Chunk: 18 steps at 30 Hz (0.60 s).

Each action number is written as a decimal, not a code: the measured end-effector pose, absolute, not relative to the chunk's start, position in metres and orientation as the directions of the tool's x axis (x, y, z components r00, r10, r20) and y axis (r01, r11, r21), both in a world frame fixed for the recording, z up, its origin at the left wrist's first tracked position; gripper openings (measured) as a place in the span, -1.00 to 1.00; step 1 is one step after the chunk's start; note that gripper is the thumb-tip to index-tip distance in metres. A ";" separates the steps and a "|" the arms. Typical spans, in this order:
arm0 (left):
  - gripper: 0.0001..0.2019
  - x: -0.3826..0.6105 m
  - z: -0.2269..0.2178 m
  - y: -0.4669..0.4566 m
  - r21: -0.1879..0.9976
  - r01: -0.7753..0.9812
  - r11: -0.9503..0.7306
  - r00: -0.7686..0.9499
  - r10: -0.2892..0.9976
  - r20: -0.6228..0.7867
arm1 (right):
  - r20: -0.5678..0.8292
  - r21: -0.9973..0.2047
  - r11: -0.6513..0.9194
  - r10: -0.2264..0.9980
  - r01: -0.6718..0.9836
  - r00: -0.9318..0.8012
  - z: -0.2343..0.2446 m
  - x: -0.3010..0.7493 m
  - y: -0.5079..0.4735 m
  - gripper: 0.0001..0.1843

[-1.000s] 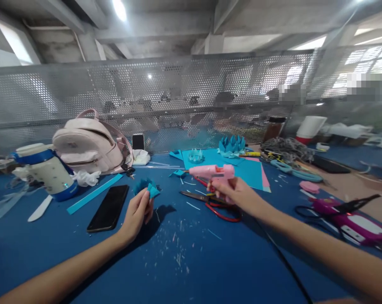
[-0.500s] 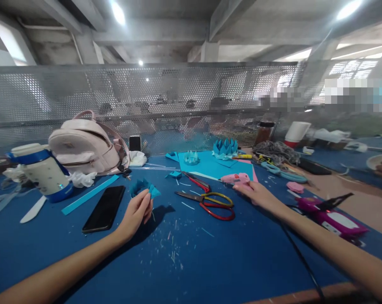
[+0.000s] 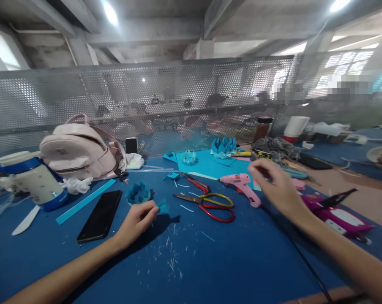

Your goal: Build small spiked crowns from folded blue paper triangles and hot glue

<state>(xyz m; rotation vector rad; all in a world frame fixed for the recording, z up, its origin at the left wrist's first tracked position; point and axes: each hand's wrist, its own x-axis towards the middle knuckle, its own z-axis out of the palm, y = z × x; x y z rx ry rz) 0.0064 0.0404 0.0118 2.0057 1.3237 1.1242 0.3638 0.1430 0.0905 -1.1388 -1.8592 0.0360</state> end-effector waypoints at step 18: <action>-0.91 0.013 0.077 0.035 0.300 0.774 -0.558 0.482 0.826 0.293 | 0.104 -0.275 0.922 0.309 0.272 -0.945 0.114 0.201 0.107 -0.93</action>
